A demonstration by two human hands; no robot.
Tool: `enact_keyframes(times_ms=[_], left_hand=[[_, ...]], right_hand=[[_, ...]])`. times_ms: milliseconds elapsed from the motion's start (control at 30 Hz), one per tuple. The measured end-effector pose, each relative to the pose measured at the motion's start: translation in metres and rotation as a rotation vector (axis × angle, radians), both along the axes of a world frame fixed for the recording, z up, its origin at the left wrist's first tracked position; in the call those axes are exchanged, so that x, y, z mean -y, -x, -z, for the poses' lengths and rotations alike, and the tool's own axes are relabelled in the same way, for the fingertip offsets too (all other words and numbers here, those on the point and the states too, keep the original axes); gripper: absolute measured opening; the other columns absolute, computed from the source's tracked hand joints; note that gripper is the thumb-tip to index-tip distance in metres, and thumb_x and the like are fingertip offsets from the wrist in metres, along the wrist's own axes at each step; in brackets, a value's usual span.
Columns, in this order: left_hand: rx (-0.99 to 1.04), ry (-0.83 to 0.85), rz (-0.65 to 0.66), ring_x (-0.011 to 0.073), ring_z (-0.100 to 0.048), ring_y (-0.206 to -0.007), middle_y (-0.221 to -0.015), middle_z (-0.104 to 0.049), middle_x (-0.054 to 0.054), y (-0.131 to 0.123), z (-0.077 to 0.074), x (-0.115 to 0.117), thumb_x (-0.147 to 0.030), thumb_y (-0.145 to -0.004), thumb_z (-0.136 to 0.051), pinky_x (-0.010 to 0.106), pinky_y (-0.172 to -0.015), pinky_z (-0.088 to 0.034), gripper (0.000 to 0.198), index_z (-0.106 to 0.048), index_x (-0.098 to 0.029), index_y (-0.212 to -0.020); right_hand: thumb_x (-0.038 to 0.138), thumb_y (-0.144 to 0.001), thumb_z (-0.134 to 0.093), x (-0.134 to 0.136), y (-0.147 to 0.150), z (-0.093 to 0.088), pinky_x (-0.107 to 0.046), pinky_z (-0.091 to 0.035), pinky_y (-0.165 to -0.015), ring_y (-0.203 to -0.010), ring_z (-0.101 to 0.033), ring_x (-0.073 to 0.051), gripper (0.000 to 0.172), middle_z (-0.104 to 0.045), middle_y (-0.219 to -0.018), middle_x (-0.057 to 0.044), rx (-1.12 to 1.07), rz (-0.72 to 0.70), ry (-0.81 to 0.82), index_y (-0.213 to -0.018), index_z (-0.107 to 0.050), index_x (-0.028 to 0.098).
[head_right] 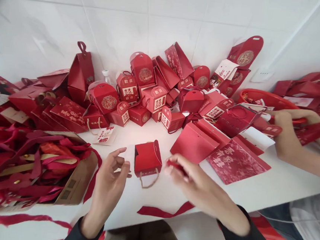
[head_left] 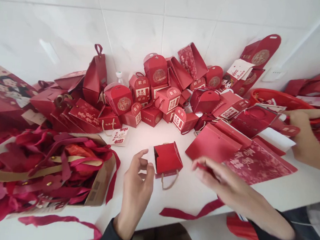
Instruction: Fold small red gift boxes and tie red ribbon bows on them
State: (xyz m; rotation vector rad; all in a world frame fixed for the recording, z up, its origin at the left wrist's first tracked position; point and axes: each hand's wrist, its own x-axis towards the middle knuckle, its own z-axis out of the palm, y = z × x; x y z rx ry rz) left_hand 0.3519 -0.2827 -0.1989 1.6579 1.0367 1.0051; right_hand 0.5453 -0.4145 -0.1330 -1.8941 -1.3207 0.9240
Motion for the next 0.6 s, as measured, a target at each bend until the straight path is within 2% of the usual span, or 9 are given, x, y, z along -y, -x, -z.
enact_keyframes(times_ms=[33, 100, 233, 333, 400, 500, 600], left_hand=[[-0.014, -0.022, 0.016, 0.0138, -0.063, -0.066, -0.079, -0.058, -0.002, 0.001, -0.002, 0.002, -0.032, -0.092, -0.055, 0.026, -0.059, -0.057, 0.036, -0.057, -0.021, -0.126], [-0.055, -0.071, 0.037, 0.0127, -0.062, -0.063, -0.076, -0.056, -0.003, 0.006, -0.004, 0.005, -0.029, -0.092, -0.055, 0.022, -0.055, -0.055, 0.032, -0.059, -0.022, -0.123], [-0.190, -0.229, -0.001, 0.0126, -0.060, -0.060, -0.075, -0.057, -0.003, 0.020, -0.004, 0.014, -0.024, -0.093, -0.053, 0.023, -0.054, -0.054, 0.028, -0.061, -0.024, -0.120], [-0.328, -0.522, -0.088, 0.0228, -0.066, -0.092, -0.105, -0.063, 0.009, 0.026, -0.005, 0.020, -0.022, -0.093, -0.054, 0.037, -0.075, -0.060, 0.029, -0.064, -0.023, -0.121], [-0.393, -0.694, -0.104, 0.0307, -0.059, -0.115, -0.126, -0.057, 0.015, 0.024, -0.010, 0.024, -0.019, -0.093, -0.056, 0.048, -0.090, -0.057, 0.029, -0.064, -0.021, -0.120], [-0.463, -0.810, 0.002, 0.0339, -0.051, -0.125, -0.130, -0.056, 0.016, 0.014, -0.017, 0.029, -0.009, -0.092, -0.055, 0.054, -0.102, -0.050, 0.028, -0.065, -0.018, -0.116], [-0.553, -0.852, 0.093, 0.0396, -0.044, -0.135, -0.134, -0.055, 0.017, 0.004, -0.019, 0.030, -0.005, -0.089, -0.055, 0.065, -0.112, -0.040, 0.027, -0.067, -0.016, -0.111]], right_hand=[[0.055, -0.104, -0.047, -0.008, -0.004, 0.005, -0.026, -0.046, -0.061, -0.076, -0.063, -0.019, 0.034, -0.067, -0.090, -0.001, -0.001, 0.094, -0.037, -0.108, -0.064, 0.025], [0.053, -0.104, -0.046, -0.023, -0.007, 0.017, -0.028, -0.048, -0.068, -0.084, -0.065, -0.021, 0.034, -0.069, -0.092, -0.003, -0.006, 0.163, -0.108, -0.099, -0.063, 0.023], [0.049, -0.104, -0.049, -0.035, 0.008, 0.036, -0.030, -0.049, -0.080, -0.091, -0.066, -0.022, 0.030, -0.069, -0.096, -0.003, -0.091, 0.049, -0.139, -0.095, -0.062, 0.023], [0.054, -0.102, -0.053, -0.028, 0.022, 0.037, -0.030, -0.049, -0.076, -0.087, -0.064, -0.021, 0.032, -0.067, -0.094, -0.003, -0.163, -0.012, -0.068, -0.101, -0.061, 0.023], [0.058, -0.102, -0.051, -0.023, 0.027, 0.031, -0.030, -0.048, -0.074, -0.082, -0.061, -0.020, 0.036, -0.063, -0.089, -0.001, -0.172, -0.014, -0.053, -0.097, -0.059, 0.023], [0.059, -0.106, -0.039, -0.019, 0.026, 0.024, -0.029, -0.044, -0.071, -0.072, -0.053, -0.017, 0.043, -0.052, -0.078, 0.003, -0.160, 0.017, -0.059, -0.084, -0.051, 0.024], [0.052, -0.107, -0.039, -0.018, 0.022, 0.025, -0.029, -0.039, -0.069, -0.070, -0.048, -0.016, 0.040, -0.047, -0.075, 0.004, -0.111, 0.034, -0.062, -0.082, -0.049, 0.024]])
